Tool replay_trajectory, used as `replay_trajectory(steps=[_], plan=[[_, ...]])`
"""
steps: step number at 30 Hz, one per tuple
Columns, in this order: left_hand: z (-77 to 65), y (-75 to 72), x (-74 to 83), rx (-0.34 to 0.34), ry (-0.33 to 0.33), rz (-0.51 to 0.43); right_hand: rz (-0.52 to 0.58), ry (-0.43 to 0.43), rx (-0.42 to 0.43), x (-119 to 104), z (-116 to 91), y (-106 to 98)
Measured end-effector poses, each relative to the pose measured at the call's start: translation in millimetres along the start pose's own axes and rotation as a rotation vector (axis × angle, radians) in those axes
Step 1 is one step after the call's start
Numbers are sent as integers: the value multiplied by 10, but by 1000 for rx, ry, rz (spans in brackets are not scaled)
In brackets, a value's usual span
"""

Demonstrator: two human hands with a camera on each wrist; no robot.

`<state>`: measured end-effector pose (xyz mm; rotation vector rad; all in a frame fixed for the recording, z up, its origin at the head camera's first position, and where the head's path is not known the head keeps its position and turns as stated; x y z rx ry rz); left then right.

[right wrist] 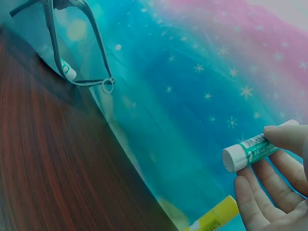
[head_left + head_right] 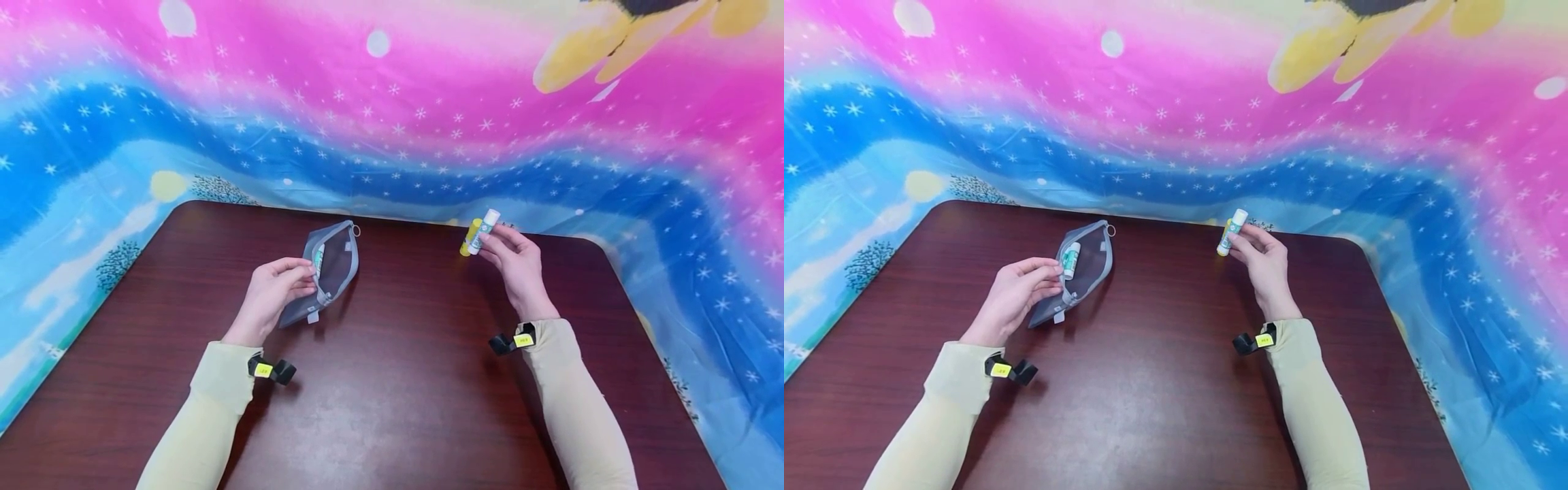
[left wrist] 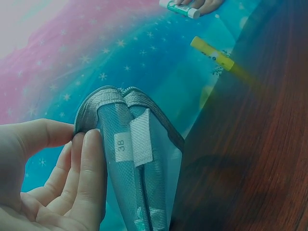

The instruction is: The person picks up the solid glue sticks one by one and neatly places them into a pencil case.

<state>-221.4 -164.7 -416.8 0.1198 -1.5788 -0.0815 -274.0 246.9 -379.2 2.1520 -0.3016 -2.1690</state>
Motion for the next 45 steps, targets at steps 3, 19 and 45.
replay_trajectory(steps=[3, 19, 45], plan=[[-3, 2, -2, -2, 1, 6, -4, -11, -11, 4, 11, 58], [-1, 27, -8, -5, 11, -16, -4, -6, -92, 60, 55, 444], [1, 38, -20, -18, 0, -9, -41, 72, -169, 367, 9, 903]])
Point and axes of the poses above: each hand's wrist, its own z-axis towards the middle knuckle, its own y-axis out of the palm, x = y × z, the point moved 4 cm from there along z, towards the middle knuckle, and after that the axes turned 7 degrees about y, right-handed, at the moved point
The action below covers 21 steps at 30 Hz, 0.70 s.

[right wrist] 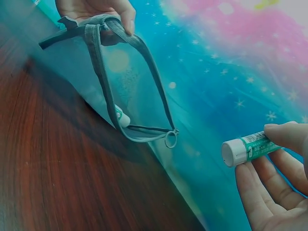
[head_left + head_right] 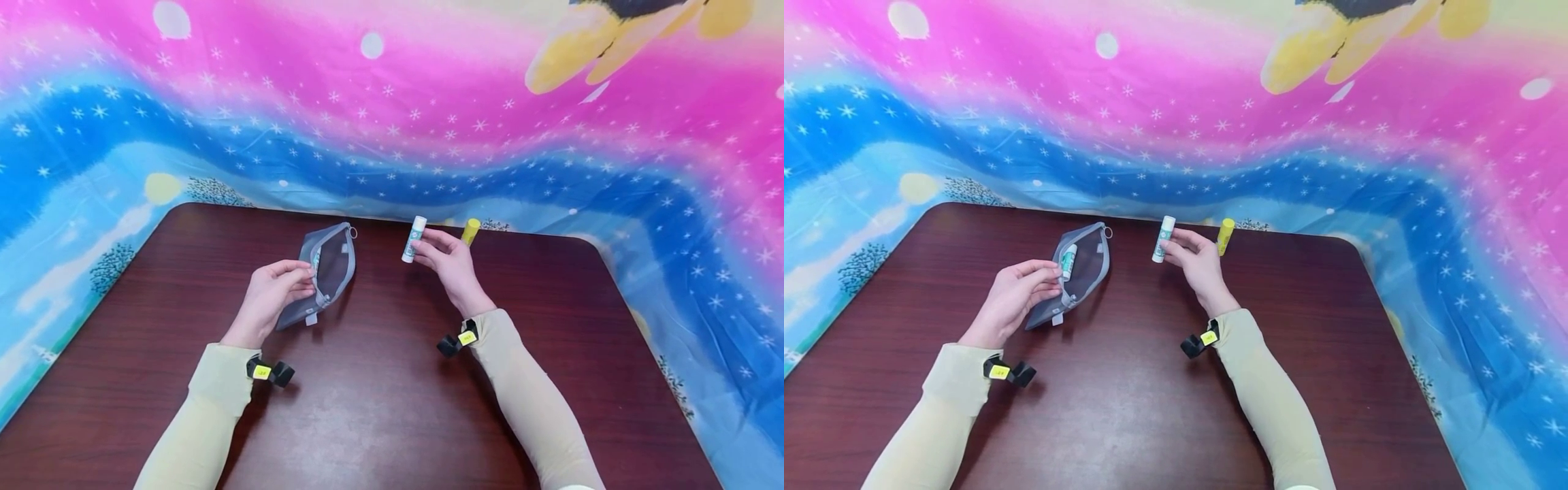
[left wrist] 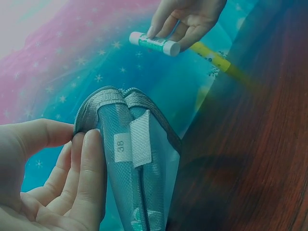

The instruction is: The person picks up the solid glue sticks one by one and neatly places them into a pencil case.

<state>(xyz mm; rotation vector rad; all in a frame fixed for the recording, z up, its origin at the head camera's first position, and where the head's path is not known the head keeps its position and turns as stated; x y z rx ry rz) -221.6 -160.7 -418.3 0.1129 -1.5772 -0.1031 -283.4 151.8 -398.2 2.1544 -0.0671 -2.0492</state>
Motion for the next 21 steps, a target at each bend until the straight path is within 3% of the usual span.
replay_trajectory(steps=[21], plan=[[2, 17, -15, 17, -2, -23, 6, 89, -50, 249, 147, 299]])
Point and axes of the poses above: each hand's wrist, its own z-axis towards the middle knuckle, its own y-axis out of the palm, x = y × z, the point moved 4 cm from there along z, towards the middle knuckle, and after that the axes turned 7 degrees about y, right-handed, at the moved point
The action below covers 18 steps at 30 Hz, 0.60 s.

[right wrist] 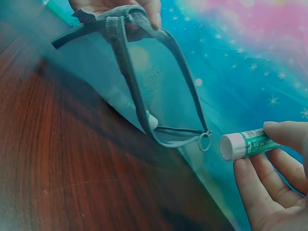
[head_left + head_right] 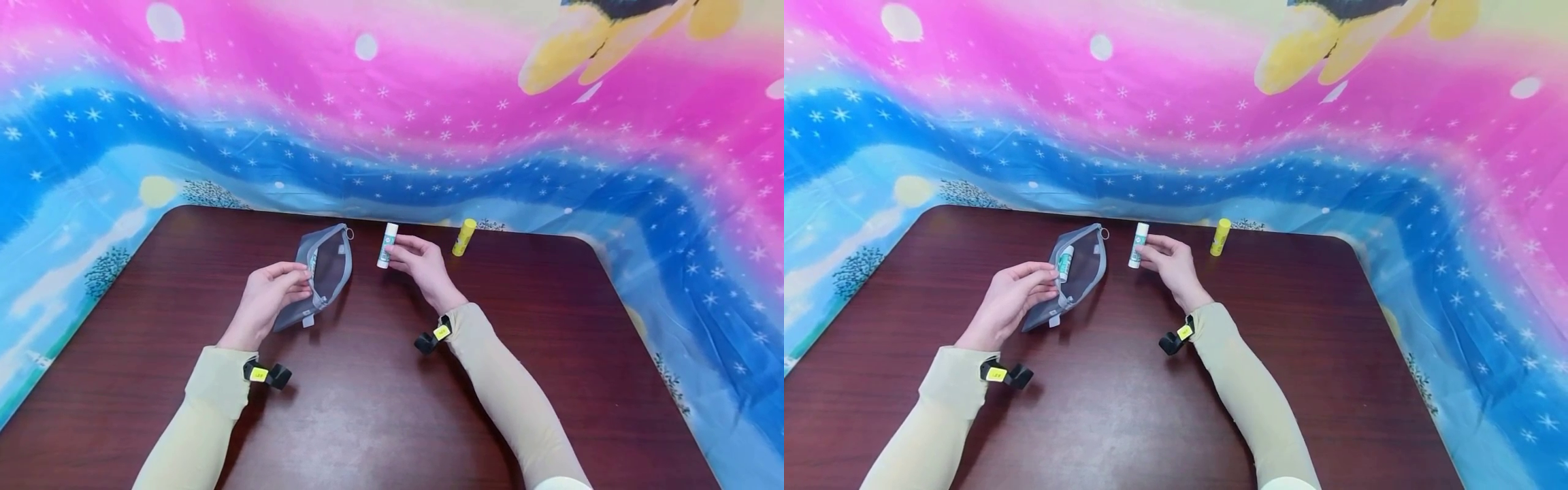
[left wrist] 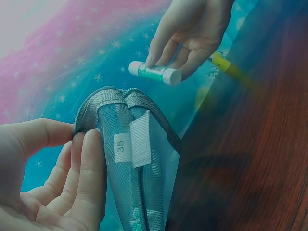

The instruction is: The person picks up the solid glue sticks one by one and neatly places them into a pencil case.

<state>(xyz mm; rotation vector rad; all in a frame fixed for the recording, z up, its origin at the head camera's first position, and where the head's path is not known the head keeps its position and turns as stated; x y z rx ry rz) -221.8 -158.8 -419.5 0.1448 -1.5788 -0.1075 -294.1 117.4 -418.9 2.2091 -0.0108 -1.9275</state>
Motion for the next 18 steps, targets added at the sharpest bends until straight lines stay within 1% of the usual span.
replay_trajectory(steps=[8, 18], plan=[[2, -5, 0, -2, -4, 8, 15, 40, -7, 91, 66, 104], [-1, -4, 2, -3, -3, 17, 8, 104, -10, 185, 159, 170]])
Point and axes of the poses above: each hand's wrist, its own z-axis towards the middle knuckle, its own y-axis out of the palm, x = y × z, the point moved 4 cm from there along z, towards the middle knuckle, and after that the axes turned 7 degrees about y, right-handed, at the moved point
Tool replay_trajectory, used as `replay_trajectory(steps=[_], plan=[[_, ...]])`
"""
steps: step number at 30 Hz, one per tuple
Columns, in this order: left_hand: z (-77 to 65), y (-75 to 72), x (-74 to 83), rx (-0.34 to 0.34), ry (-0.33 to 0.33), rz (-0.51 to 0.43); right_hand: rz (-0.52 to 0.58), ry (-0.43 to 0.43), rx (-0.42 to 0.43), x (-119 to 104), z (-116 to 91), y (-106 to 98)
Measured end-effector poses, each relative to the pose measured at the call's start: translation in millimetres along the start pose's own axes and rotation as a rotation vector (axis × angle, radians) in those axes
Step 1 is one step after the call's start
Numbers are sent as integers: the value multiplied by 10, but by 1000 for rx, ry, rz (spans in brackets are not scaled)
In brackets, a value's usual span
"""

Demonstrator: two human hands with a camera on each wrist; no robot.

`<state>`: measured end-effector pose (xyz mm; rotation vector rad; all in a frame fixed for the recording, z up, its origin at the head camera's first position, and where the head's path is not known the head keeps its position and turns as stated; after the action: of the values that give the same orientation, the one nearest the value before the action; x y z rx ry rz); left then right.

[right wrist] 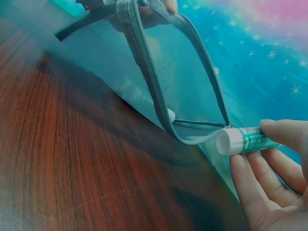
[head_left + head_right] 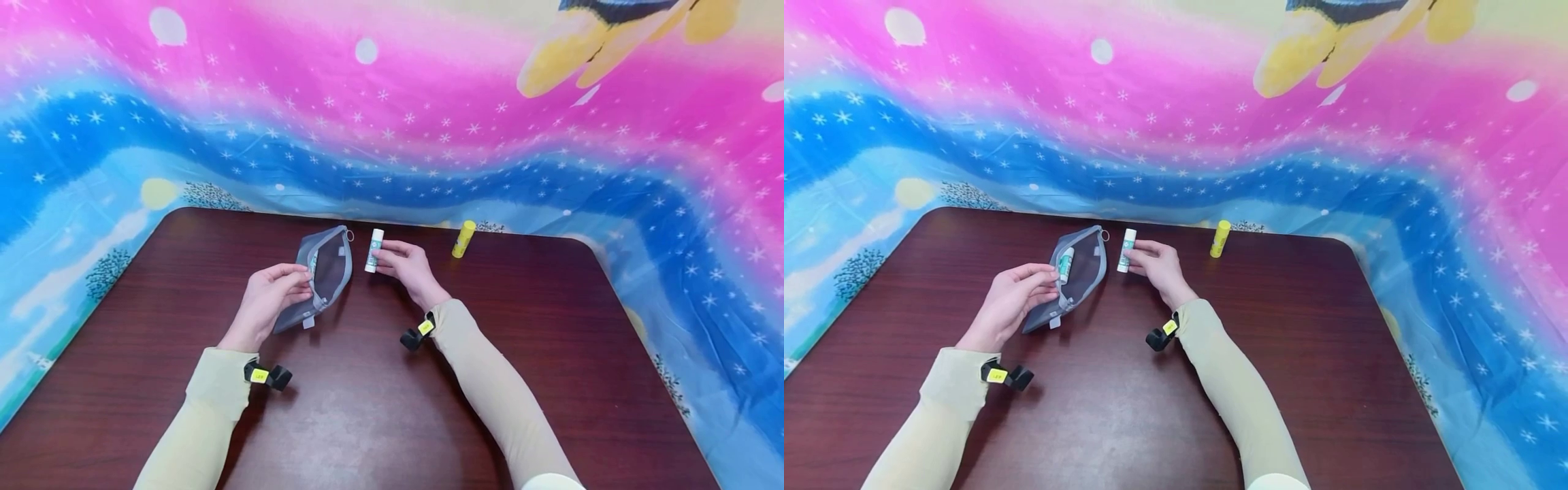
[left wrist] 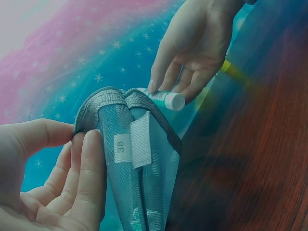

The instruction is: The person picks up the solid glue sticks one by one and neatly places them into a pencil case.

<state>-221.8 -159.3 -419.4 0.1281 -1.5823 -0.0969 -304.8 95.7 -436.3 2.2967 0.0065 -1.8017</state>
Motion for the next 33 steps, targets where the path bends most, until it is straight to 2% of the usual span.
replay_trajectory(steps=[25, 33], plan=[[-1, 4, -5, -3, 3, -7, 12, 93, -30, 130, 127, 275], [3, 9, -8, -4, -2, -3, -20, 146, -44, 133, 112, 359]])
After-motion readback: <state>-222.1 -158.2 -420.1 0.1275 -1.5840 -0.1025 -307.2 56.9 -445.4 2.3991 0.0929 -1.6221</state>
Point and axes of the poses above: each hand's wrist, its own z-axis towards the middle knuckle, its own y-axis out of the palm, x = y × z, the point moved 4 cm from there along z, towards the middle knuckle, and after that the axes turned 7 degrees about y, right-handed, at the moved point
